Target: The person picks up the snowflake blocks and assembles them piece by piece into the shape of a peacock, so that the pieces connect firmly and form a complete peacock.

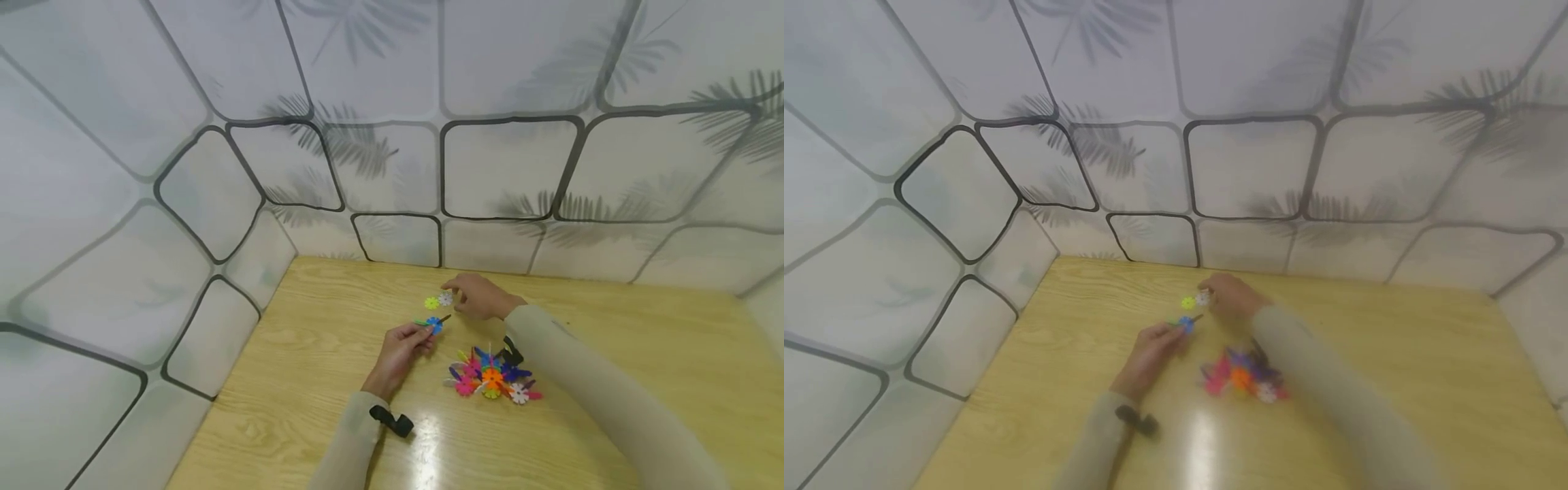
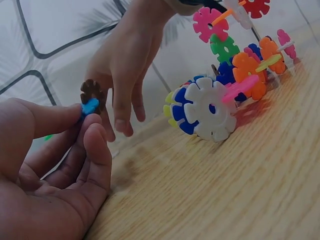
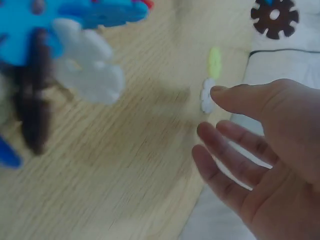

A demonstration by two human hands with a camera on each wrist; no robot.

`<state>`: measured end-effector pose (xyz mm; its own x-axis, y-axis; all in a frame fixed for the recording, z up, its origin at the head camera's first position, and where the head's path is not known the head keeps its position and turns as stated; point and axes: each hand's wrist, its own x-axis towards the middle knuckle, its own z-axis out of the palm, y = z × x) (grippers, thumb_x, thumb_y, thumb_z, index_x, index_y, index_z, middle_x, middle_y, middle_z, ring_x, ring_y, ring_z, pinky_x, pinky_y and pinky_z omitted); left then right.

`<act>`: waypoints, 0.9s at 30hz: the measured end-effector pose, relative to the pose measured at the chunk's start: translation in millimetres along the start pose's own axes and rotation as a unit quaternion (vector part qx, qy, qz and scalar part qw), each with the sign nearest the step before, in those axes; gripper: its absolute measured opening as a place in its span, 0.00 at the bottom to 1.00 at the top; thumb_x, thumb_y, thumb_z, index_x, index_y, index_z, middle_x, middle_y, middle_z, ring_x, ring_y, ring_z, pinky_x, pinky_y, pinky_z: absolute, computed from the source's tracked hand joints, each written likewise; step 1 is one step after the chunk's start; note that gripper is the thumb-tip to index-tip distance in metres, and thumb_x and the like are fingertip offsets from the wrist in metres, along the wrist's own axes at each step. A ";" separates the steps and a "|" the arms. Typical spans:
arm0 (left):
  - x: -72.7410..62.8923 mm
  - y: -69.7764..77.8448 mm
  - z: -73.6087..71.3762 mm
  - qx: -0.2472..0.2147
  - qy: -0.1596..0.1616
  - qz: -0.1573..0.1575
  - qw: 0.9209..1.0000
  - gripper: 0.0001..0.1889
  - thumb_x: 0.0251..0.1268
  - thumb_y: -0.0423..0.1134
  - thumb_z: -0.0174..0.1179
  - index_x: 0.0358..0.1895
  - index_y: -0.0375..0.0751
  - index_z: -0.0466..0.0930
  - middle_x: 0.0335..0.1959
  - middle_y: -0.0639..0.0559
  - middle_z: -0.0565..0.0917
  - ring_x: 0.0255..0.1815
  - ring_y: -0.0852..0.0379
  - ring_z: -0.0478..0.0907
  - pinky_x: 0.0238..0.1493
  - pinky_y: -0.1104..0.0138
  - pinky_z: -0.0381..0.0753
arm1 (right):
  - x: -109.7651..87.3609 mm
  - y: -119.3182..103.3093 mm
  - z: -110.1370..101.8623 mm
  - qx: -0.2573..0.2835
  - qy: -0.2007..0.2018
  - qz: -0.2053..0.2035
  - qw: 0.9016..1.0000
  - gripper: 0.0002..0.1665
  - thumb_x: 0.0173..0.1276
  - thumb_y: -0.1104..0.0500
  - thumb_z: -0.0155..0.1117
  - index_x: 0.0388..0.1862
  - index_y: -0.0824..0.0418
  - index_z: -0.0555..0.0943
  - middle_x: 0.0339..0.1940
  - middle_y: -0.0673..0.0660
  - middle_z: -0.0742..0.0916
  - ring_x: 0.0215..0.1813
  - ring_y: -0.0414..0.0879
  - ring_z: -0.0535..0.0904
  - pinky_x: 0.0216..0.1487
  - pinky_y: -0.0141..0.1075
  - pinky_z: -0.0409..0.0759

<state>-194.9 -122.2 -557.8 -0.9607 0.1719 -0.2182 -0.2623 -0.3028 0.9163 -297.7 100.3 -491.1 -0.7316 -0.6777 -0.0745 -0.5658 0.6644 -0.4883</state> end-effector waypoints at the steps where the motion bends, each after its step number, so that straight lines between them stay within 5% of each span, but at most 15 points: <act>1: -0.4 -0.4 1.0 0.002 0.000 -0.001 1.000 0.13 0.80 0.30 0.63 0.33 0.45 0.89 0.31 0.54 0.90 0.33 0.63 0.85 0.38 0.74 0.87 | 2.9 3.7 1.7 -0.011 -0.007 0.007 1.000 0.29 0.77 0.66 0.70 0.74 0.68 0.79 0.58 0.67 0.86 0.52 0.55 0.88 0.57 0.48 0.90; 9: -1.2 -2.5 6.8 0.001 0.001 0.001 1.000 0.12 0.80 0.29 0.63 0.33 0.42 0.90 0.31 0.53 0.90 0.33 0.62 0.85 0.37 0.74 0.86 | 10.6 2.7 3.5 -0.051 -0.034 0.043 0.997 0.17 0.75 0.62 0.73 0.59 0.65 0.88 0.51 0.61 0.87 0.50 0.51 0.83 0.57 0.48 0.86; 16: 1.2 -4.7 7.5 -0.003 0.009 0.006 1.000 0.11 0.79 0.28 0.63 0.33 0.40 0.90 0.30 0.53 0.90 0.32 0.62 0.85 0.37 0.73 0.86 | -2.6 4.1 2.6 0.007 -0.020 0.091 0.996 0.15 0.67 0.59 0.82 0.43 0.63 0.83 0.41 0.58 0.87 0.43 0.49 0.82 0.50 0.43 0.85; 27: 2.1 -2.2 6.7 -0.026 0.048 0.000 0.999 0.10 0.78 0.30 0.65 0.33 0.42 0.88 0.30 0.52 0.86 0.31 0.62 0.81 0.34 0.74 0.84 | -31.9 -8.1 9.5 0.045 0.048 0.011 0.998 0.13 0.76 0.57 0.75 0.31 0.55 0.80 0.27 0.48 0.83 0.29 0.39 0.74 0.34 0.33 0.75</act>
<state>-195.8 -114.9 -558.0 -0.9641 0.0826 -0.2523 -0.2651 -0.3510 0.8981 -266.2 113.5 -493.0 -0.7782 -0.6280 -0.0047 -0.5166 0.6443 -0.5639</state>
